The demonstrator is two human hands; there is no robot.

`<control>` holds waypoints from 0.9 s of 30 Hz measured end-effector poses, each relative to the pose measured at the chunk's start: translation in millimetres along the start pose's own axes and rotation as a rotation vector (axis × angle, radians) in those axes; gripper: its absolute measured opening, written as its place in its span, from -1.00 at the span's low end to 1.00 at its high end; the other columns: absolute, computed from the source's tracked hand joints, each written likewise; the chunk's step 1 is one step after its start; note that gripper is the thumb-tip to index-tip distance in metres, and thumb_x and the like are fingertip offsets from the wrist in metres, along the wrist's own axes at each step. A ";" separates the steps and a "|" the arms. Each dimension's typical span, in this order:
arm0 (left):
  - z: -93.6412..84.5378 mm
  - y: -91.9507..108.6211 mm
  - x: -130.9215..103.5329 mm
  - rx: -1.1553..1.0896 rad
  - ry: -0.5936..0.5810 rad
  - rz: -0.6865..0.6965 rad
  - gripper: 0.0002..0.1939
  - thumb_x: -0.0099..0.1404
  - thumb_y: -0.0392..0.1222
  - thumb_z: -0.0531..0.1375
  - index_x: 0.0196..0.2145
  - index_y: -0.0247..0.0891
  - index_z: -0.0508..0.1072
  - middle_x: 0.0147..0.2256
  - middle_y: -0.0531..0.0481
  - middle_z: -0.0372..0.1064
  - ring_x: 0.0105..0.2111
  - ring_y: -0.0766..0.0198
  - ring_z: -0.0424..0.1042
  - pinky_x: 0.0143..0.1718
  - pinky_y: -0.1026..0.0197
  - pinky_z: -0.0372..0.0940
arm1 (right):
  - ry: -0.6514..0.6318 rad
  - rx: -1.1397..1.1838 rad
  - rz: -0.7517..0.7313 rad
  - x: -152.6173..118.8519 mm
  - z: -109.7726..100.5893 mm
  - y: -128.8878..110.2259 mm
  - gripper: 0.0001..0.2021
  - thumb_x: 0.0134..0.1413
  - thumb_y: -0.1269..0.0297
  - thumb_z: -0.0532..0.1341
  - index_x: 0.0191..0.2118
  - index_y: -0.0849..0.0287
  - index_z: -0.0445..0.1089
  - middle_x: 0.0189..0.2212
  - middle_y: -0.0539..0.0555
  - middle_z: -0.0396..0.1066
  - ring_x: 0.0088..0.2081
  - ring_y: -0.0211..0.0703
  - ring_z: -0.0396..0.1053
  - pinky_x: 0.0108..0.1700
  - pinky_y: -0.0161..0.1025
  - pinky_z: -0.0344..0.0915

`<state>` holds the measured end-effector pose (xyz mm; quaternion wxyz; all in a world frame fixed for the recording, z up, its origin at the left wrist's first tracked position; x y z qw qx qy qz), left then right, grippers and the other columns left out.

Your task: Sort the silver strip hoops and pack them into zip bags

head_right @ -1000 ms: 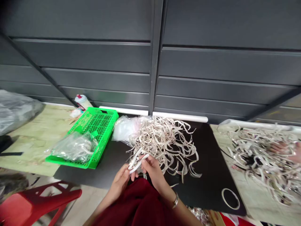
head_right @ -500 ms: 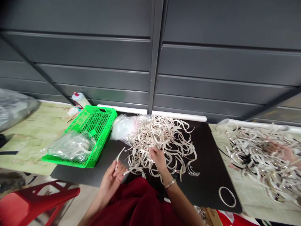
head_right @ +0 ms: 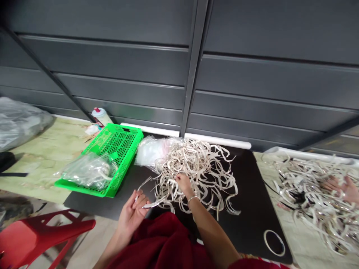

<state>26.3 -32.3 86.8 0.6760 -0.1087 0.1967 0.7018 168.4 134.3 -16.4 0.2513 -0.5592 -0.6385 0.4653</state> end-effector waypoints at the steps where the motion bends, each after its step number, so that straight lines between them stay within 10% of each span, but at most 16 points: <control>1: -1.5 1.4 -0.7 0.003 -0.003 0.003 -0.75 0.37 -0.30 0.00 -0.46 -0.33 0.32 -0.70 0.23 -0.01 -0.69 0.47 0.10 -0.30 0.17 0.36 | 0.030 0.021 -0.029 -1.5 -6.7 -5.6 -0.90 -0.04 0.31 0.18 -0.52 0.15 0.36 -0.57 -0.03 0.39 -0.44 -0.18 0.35 -0.29 -0.22 0.29; 11: -3.9 -3.4 5.0 0.227 -0.005 0.003 -0.83 0.22 -0.20 0.23 -0.48 -0.33 0.40 -0.70 0.22 0.03 -0.65 0.46 0.11 -0.29 0.23 0.31 | 0.146 0.400 -0.376 -73.1 -71.1 -94.5 -0.91 0.03 0.34 0.18 -0.30 0.12 0.38 -0.14 0.13 0.38 -0.04 -0.07 0.37 -0.02 -0.09 0.32; 15: 2.4 -10.0 8.9 0.488 0.024 0.055 -0.78 0.14 -0.11 0.30 -0.44 -0.34 0.45 -0.68 0.19 0.08 -0.61 0.44 0.16 -0.41 0.33 0.19 | 0.219 0.209 -0.585 -107.5 -78.7 -132.0 -0.81 0.05 0.45 0.17 -0.24 0.06 0.45 -0.15 0.11 0.39 -0.06 -0.08 0.37 -0.05 -0.08 0.34; 27: 1.9 -19.6 3.7 0.910 0.022 0.007 -0.68 -0.09 -0.06 0.42 -0.43 -0.35 0.56 -0.57 0.04 0.36 -0.58 0.40 0.19 -0.51 0.34 0.04 | 0.282 -0.062 -0.768 -131.6 -69.8 -154.5 -0.79 0.06 0.54 0.13 -0.27 0.08 0.40 -0.29 0.07 0.46 -0.23 -0.13 0.41 -0.17 -0.17 0.36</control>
Point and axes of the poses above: each hand's wrist, its own x-axis towards the middle knuckle, its own z-axis out of the palm, y = z × x, the point moved 8 cm from there along x, towards the middle knuckle
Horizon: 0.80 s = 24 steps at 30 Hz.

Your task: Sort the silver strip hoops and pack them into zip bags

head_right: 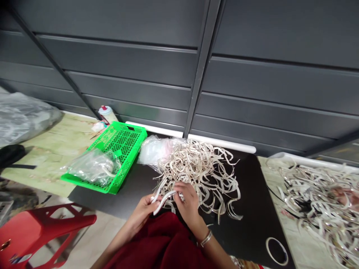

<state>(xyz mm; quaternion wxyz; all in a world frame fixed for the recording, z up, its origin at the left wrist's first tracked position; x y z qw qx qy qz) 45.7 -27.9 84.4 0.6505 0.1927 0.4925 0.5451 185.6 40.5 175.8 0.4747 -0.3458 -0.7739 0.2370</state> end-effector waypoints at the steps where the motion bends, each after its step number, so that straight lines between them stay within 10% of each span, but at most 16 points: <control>1: 1.6 0.7 -1.3 -0.021 -0.011 -0.011 -0.68 -0.09 -0.05 0.42 -0.45 -0.35 0.55 -0.59 0.04 0.34 -0.59 0.41 0.17 -0.52 0.34 0.04 | -0.017 -0.005 0.001 0.5 0.8 1.0 -0.79 0.06 0.54 0.13 -0.28 0.09 0.39 -0.31 0.07 0.47 -0.25 -0.14 0.41 -0.19 -0.19 0.36; 9: -3.1 5.4 -3.9 -0.094 -0.033 -0.007 -0.74 -0.07 -0.10 0.42 -0.50 -0.34 0.51 -0.63 0.11 0.23 -0.62 0.45 0.10 -0.52 0.35 0.04 | -0.209 0.076 0.163 -1.4 11.6 14.5 -0.79 0.06 0.50 0.05 -0.32 0.13 0.40 -0.42 0.05 0.43 -0.44 -0.22 0.34 -0.37 -0.30 0.27; 16: -3.0 10.9 1.6 -0.027 -0.053 0.051 -0.68 0.06 -0.07 0.34 -0.64 -0.34 0.41 -0.72 0.14 0.12 -0.66 0.45 0.02 -0.59 0.33 -0.08 | -0.713 0.573 0.393 -21.2 20.6 13.4 -0.77 0.00 0.08 0.24 -0.41 0.15 0.44 -0.55 -0.03 0.30 -0.51 -0.26 0.22 -0.44 -0.32 0.18; 24: -1.5 24.6 -0.5 -0.169 0.089 0.234 -0.62 0.17 0.08 0.22 -0.43 -0.36 0.52 -0.60 0.05 0.26 -0.51 0.30 0.26 -0.39 0.28 0.15 | -0.415 0.371 0.305 -6.7 9.9 -0.5 -0.81 0.11 0.25 0.18 -0.50 0.14 0.39 -0.54 -0.01 0.36 -0.47 -0.24 0.31 -0.39 -0.31 0.24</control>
Point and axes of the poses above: each hand's wrist, its own x-axis towards the middle knuckle, its own z-axis out of the palm, y = z × x, the point moved 8 cm from there along x, towards the middle knuckle
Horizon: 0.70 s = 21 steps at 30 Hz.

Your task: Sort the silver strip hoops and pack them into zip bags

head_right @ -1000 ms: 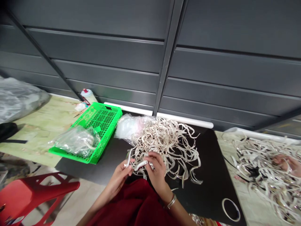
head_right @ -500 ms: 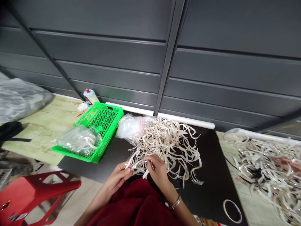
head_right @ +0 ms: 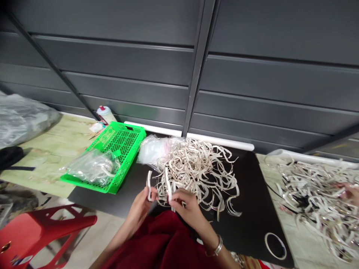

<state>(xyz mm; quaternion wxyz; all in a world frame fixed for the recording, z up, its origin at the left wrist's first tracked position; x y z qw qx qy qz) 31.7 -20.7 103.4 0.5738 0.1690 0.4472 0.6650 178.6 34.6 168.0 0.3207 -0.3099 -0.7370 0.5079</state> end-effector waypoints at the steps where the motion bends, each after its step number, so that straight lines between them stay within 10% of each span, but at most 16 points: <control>1: 2.4 -0.4 -1.7 0.010 -0.007 0.001 -0.64 0.17 0.06 0.23 -0.43 -0.36 0.53 -0.55 0.01 0.31 -0.47 0.28 0.28 -0.35 0.27 0.17 | -0.015 -0.061 -0.030 1.4 8.8 -5.2 -0.83 0.12 0.30 0.17 -0.47 0.13 0.40 -0.49 0.00 0.39 -0.44 -0.23 0.34 -0.34 -0.30 0.27; 13: 18.1 -7.1 -15.2 -0.070 -0.162 -0.058 -0.73 0.08 -0.03 0.32 -0.40 -0.33 0.51 -0.29 -0.10 0.41 -0.33 0.24 0.35 -0.25 0.26 0.23 | -0.054 -0.372 -0.212 -4.5 53.2 -9.3 -0.84 0.18 0.39 0.12 -0.30 0.07 0.44 -0.15 0.09 0.47 -0.11 -0.11 0.43 -0.06 -0.20 0.38; 21: 14.8 -5.1 -8.4 -0.469 -0.091 -0.193 -0.71 0.25 -0.11 0.19 -0.58 -0.26 0.34 -0.69 0.15 0.16 -0.56 0.35 0.26 -0.20 0.18 0.30 | 0.034 -0.360 -0.331 -22.3 38.1 -25.8 -0.85 0.18 0.40 0.09 -0.28 0.11 0.41 -0.37 0.06 0.45 -0.30 -0.21 0.43 -0.18 -0.28 0.36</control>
Point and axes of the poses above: each hand's wrist, its own x-axis towards the middle knuckle, its own z-axis out of the palm, y = z × x, the point moved 8 cm from there along x, towards the middle knuckle
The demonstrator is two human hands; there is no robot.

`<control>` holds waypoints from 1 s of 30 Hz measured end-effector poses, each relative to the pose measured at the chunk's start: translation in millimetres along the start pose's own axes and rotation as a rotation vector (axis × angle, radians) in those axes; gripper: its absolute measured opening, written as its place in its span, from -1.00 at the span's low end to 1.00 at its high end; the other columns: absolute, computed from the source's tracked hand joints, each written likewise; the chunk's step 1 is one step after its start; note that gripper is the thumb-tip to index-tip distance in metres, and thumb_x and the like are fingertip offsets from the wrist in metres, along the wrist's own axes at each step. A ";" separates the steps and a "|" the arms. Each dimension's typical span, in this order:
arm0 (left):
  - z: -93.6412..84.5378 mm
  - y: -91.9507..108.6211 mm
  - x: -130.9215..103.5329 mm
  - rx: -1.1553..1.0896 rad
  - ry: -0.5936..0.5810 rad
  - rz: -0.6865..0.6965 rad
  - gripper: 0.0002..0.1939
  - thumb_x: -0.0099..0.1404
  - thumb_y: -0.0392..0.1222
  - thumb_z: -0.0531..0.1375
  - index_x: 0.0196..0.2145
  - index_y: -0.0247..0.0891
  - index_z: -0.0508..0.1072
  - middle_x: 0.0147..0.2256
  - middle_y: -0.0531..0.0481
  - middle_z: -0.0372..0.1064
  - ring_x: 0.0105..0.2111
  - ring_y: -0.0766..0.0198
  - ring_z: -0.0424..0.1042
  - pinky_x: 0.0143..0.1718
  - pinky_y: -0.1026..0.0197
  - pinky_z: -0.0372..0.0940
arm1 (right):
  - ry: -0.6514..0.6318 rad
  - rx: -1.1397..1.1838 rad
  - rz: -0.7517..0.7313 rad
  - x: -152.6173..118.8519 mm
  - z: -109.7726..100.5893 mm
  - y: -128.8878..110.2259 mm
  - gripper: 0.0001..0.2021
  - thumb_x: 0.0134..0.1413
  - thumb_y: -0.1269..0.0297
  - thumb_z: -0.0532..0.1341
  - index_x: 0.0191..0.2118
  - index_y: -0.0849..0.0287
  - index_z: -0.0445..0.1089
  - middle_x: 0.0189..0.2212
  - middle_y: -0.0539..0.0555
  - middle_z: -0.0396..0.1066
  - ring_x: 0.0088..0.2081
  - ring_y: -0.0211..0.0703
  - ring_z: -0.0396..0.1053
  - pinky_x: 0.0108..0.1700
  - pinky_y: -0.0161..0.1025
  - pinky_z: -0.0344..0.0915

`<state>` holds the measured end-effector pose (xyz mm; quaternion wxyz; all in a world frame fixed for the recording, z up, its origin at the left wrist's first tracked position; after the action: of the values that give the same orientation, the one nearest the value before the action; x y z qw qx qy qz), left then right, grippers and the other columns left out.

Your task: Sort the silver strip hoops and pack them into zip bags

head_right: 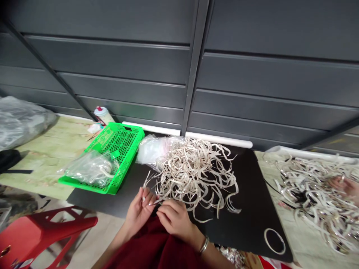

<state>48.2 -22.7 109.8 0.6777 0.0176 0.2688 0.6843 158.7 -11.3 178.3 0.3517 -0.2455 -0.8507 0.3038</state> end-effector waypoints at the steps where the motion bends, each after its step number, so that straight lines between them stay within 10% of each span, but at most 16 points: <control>1: -1.8 1.5 0.7 -0.036 0.009 -0.009 -0.70 0.28 -0.15 0.17 -0.59 -0.27 0.32 -0.73 0.18 0.07 -0.63 0.39 0.18 -0.19 0.18 0.31 | -0.021 0.007 0.038 -3.5 3.7 8.3 -0.84 0.18 0.39 0.08 -0.32 0.12 0.40 -0.41 0.05 0.44 -0.35 -0.22 0.42 -0.23 -0.30 0.35; 6: -14.6 9.4 0.1 -0.086 0.048 -0.024 -0.68 0.31 -0.22 0.12 -0.60 -0.29 0.31 -0.77 0.23 -0.06 -0.72 0.47 0.01 -0.23 0.22 0.34 | -0.174 -0.056 0.419 -32.5 30.8 92.0 -0.77 0.17 0.29 0.08 -0.48 0.11 0.39 -0.52 0.00 0.41 -0.44 -0.22 0.38 -0.33 -0.33 0.27; 14: -27.4 13.4 -5.2 -0.054 0.081 -0.002 -0.73 0.22 -0.21 0.22 -0.59 -0.29 0.33 -0.77 0.23 0.01 -0.71 0.47 0.04 -0.25 0.22 0.36 | -0.082 -0.232 0.728 -63.8 5.7 201.1 -0.74 0.13 0.41 -0.01 -0.25 0.25 0.43 -0.23 0.24 0.48 -0.16 -0.02 0.41 -0.07 -0.18 0.25; 23: -24.5 13.5 -4.5 -0.022 0.075 -0.001 -0.75 0.21 -0.19 0.23 -0.57 -0.30 0.35 -0.77 0.22 0.02 -0.69 0.46 0.08 -0.23 0.21 0.35 | -0.116 -0.213 0.865 -79.1 17.9 221.9 -0.87 -0.17 0.48 0.20 -0.42 0.14 0.43 -0.34 0.09 0.50 -0.16 0.00 0.35 0.04 -0.04 0.03; 30: -28.3 10.7 -4.1 0.015 0.080 -0.017 -0.76 0.19 -0.17 0.26 -0.57 -0.30 0.36 -0.77 0.23 0.01 -0.70 0.47 0.06 -0.25 0.23 0.34 | 0.193 0.207 0.929 -75.4 -45.3 234.4 -0.80 -0.19 0.18 0.27 -0.62 0.16 0.32 -0.68 -0.07 0.26 -0.52 -0.21 0.23 -0.38 -0.27 0.14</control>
<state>27.7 -35.6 91.2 0.6719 -0.0070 0.3011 0.6766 288.0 119.5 8.5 0.2790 -0.5900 -0.5798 0.4877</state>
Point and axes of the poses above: each hand's wrist, its own x-axis towards the middle knuckle, its own z-axis out of the palm, y = z × x, the point moved 8 cm from there along x, towards the middle knuckle
